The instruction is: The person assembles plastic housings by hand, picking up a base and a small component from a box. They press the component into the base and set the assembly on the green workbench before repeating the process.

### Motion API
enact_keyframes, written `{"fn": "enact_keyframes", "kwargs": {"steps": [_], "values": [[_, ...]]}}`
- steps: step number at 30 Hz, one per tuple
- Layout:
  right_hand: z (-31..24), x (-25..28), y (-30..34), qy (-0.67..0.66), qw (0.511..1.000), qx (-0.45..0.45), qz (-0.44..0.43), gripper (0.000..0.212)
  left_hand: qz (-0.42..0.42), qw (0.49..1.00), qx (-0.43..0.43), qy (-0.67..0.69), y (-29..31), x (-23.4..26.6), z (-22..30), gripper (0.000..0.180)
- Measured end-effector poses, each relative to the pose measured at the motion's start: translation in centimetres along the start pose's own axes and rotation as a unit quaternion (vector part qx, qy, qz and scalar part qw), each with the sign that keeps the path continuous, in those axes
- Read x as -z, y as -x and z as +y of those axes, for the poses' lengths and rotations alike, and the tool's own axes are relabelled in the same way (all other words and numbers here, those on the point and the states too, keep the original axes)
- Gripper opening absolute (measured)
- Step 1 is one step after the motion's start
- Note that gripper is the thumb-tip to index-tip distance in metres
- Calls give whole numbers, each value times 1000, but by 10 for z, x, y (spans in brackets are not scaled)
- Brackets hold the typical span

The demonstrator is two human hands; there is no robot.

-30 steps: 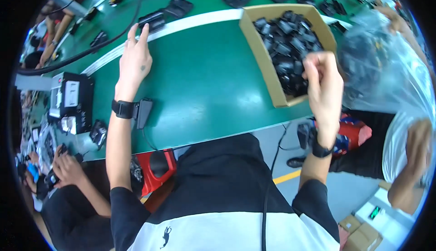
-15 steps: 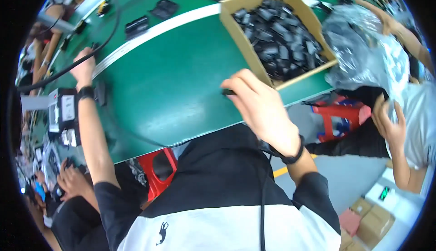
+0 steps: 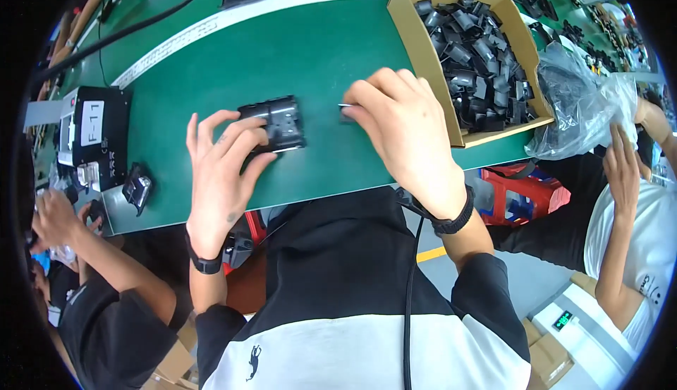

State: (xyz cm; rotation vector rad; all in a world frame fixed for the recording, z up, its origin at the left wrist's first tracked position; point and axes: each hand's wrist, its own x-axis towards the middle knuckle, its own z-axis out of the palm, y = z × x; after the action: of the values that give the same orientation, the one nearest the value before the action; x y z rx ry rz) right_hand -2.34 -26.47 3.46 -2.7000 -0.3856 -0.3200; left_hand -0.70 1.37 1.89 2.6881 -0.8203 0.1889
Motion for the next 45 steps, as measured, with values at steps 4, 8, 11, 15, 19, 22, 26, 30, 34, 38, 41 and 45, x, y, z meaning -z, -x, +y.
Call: {"fn": "enact_keyframes", "kwargs": {"steps": [4,8,11,15,19,22,26,30,34,38,41,45], "values": [[-22,-7,-21,-86,992,93,10,14,17,995,26,93,5,-9,5,38],[-31,-30,-29,-95,983,155,-20,15,37,992,30,115,6,-15,2,47],[-32,-45,-33,-77,982,170,-12,16,45,993,16,107,9,-18,2,51],[-38,-51,-34,-48,986,158,-19,16,51,993,17,103,11,-21,1,50],[-30,-54,-40,-111,983,141,-35,17,65,993,9,93,11,-23,-3,49],[-27,-58,-34,-118,985,122,-32,16,72,993,0,90,12,-25,-5,48],[-26,-62,-28,-83,984,154,11,15,86,992,-32,88,-2,-27,-2,46],[-18,-65,-39,-87,972,218,-5,17,90,994,-61,-2,3,-27,-4,39],[-32,-97,-34,-24,978,205,21,17,84,990,-95,-63,21,-18,-12,33],[-14,-89,-30,44,976,193,92,13,69,986,-133,-72,4,-29,-14,37],[-29,-88,-36,78,973,199,89,16,64,982,-141,-107,11,-32,-18,41],[-35,-77,-51,53,965,253,42,17,40,987,-124,-96,8,-29,-11,33]]}}
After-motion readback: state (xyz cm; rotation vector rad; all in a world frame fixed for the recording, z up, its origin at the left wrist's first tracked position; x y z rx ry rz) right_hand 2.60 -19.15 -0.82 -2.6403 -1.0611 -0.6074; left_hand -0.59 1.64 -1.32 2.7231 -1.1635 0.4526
